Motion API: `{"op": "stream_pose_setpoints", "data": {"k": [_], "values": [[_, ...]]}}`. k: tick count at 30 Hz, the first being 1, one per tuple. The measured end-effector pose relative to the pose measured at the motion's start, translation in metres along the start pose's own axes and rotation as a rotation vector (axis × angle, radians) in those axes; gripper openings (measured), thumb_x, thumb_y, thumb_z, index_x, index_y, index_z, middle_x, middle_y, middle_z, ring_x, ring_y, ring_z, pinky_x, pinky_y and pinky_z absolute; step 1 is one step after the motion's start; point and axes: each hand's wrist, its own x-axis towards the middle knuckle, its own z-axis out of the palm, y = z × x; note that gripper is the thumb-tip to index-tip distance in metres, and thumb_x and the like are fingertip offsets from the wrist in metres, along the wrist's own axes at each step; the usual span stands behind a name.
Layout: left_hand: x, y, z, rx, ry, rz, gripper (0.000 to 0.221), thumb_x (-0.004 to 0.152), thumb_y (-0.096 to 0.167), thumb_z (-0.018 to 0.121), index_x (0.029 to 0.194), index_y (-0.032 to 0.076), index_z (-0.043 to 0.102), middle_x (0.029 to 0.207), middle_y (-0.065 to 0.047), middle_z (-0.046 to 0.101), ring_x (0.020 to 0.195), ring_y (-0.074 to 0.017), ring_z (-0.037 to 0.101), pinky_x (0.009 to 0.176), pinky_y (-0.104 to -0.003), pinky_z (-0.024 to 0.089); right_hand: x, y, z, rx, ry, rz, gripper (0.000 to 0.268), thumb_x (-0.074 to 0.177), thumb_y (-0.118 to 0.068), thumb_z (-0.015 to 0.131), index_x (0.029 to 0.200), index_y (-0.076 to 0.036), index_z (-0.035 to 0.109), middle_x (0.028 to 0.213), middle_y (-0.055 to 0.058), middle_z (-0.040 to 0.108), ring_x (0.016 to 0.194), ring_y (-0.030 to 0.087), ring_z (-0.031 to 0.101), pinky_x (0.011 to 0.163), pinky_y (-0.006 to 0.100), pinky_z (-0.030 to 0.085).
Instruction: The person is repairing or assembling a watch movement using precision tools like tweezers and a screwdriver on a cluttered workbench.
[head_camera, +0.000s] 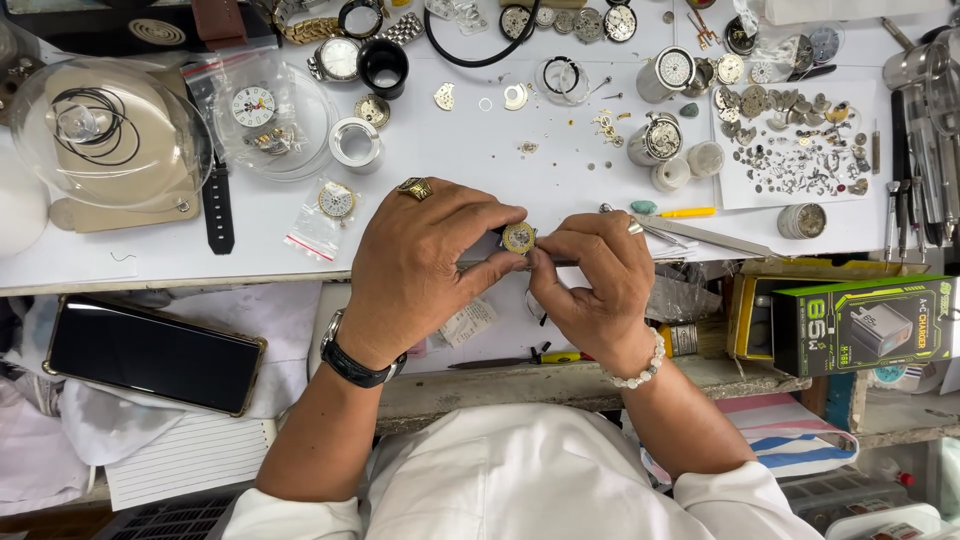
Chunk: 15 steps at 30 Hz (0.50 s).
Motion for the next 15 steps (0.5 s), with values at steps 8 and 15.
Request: {"op": "stream_pose_setpoints", "data": {"k": [8, 15], "values": [[-0.0014, -0.0001, 0.0002, 0.007, -0.009, -0.007, 0.036, 0.088, 0.033, 0.09, 0.113, 0.015, 0.071, 0.103, 0.002, 0.072, 0.093, -0.0205, 0.067, 0.074, -0.037, 0.047, 0.0, 0.001, -0.0064, 0.083, -0.044, 0.029, 0.02, 0.086, 0.007, 0.078, 0.096, -0.007, 0.068, 0.094, 0.009, 0.066, 0.074, 0.019, 0.057, 0.074, 0.033, 0.046], [-0.0024, -0.0008, 0.001, 0.018, 0.0, 0.0, 0.033, 0.09, 0.032, 0.089, 0.113, 0.016, 0.071, 0.103, 0.004, 0.071, 0.093, -0.0204, 0.066, 0.072, -0.037, 0.047, 0.0027, -0.0022, -0.0084, 0.069, -0.06, 0.018, 0.003, 0.096, -0.004, 0.067, 0.096, -0.006, 0.069, 0.097, 0.011, 0.065, 0.081, 0.022, 0.056, 0.078, 0.037, 0.045]]}}
